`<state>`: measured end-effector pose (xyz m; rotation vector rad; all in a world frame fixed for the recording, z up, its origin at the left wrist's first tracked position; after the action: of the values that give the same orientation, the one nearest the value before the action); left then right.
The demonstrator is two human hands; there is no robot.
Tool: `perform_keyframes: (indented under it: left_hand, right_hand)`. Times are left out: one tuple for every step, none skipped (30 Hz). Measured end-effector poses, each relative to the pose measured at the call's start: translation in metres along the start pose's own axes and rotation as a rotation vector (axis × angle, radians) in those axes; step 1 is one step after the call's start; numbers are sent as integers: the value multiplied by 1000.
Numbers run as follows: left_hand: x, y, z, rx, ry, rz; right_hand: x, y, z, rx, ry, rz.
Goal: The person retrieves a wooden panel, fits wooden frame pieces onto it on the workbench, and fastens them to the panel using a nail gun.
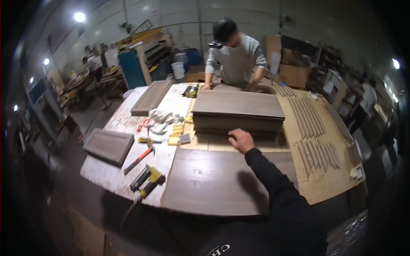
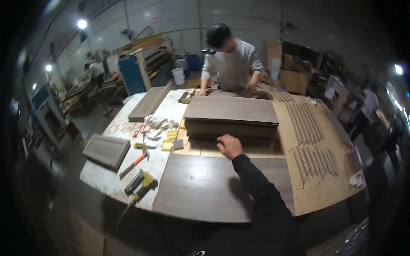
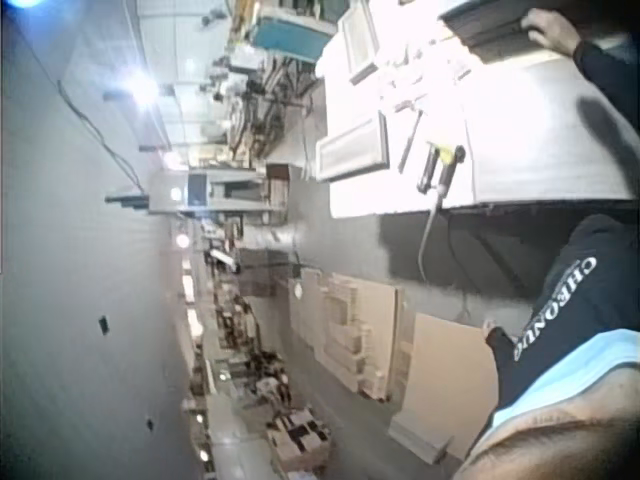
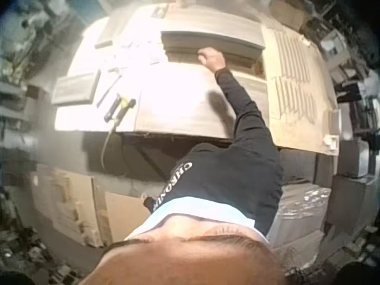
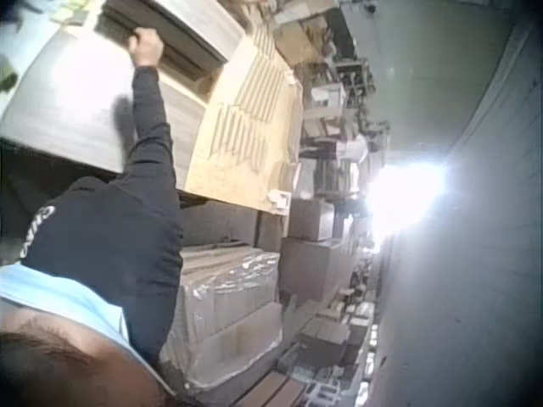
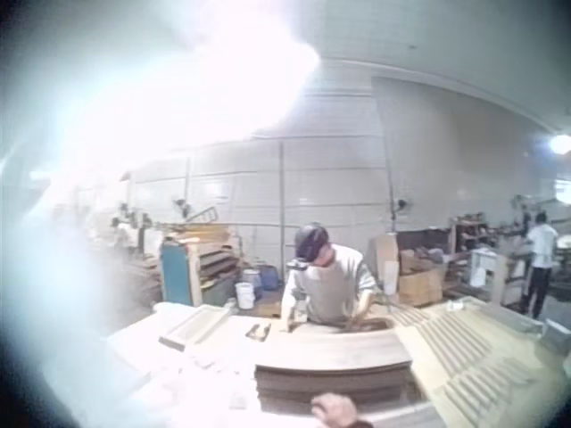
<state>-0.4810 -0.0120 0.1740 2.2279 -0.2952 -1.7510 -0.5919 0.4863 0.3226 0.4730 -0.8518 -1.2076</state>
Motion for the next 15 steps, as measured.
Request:
perform_keyframes:
  left_hand:
    - [-15, -16, 9, 29, -13, -1]
    - [-29, -34, 19, 60, -24, 1]
    - [-37, -45, 24, 89, -29, 6]
    - [-45, -58, 32, 112, -39, -5]
    - [-53, -67, 37, 133, -40, -11]
    - [-60, -76, 41, 144, -42, -18]
    - [-66, -83, 46, 160, -45, -33]
    - [-72, -93, 51, 189, -53, -43]
    - [-77, -102, 57, 224, -62, -58]
    - [-85, -117, 65, 278, -79, -65]
    - [-92, -128, 74, 321, -114, -50]
    - [-100, -140, 90, 357, -169, 7]
    - [-112, -153, 103, 388, -199, -13]
    - [-124, -181, 117, 456, -227, -41]
    - [-133, -199, 133, 478, -185, -95]
  right_hand:
    - [-29, 13, 18, -60, -12, -100]
    - [-56, 18, 31, -83, -29, -201]
    - [-79, 21, 42, -101, -48, -298]
    - [-96, 17, 46, -102, -68, -361]
    - [-109, 9, 49, -98, -85, -420]
    - [-120, 2, 53, -94, -101, -476]
    - [-129, -5, 51, -107, -90, -434]
    - [-132, -7, 50, -116, -78, -392]
    - [-134, -7, 49, -151, -72, -371]
    - [-138, 3, 49, -132, -85, -374]
    - [-136, 7, 50, -155, -73, -344]
    - [-129, 6, 54, -182, -61, -309]
    - [-124, 2, 59, -216, -44, -303]
    - [-133, 6, 53, -196, -69, -326]
    - [-134, 7, 49, -194, -52, -328]
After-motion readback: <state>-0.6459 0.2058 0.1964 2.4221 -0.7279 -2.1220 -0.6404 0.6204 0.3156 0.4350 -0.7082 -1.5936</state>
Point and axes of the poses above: each hand's wrist, its own z-axis towards the middle knuckle, its own y-axis out of the back of the hand, x = y × z, the point moved 1 cm from there along z, towards the middle knuckle, and after that the axes turned 6 degrees about y, right-handed, at the moved point
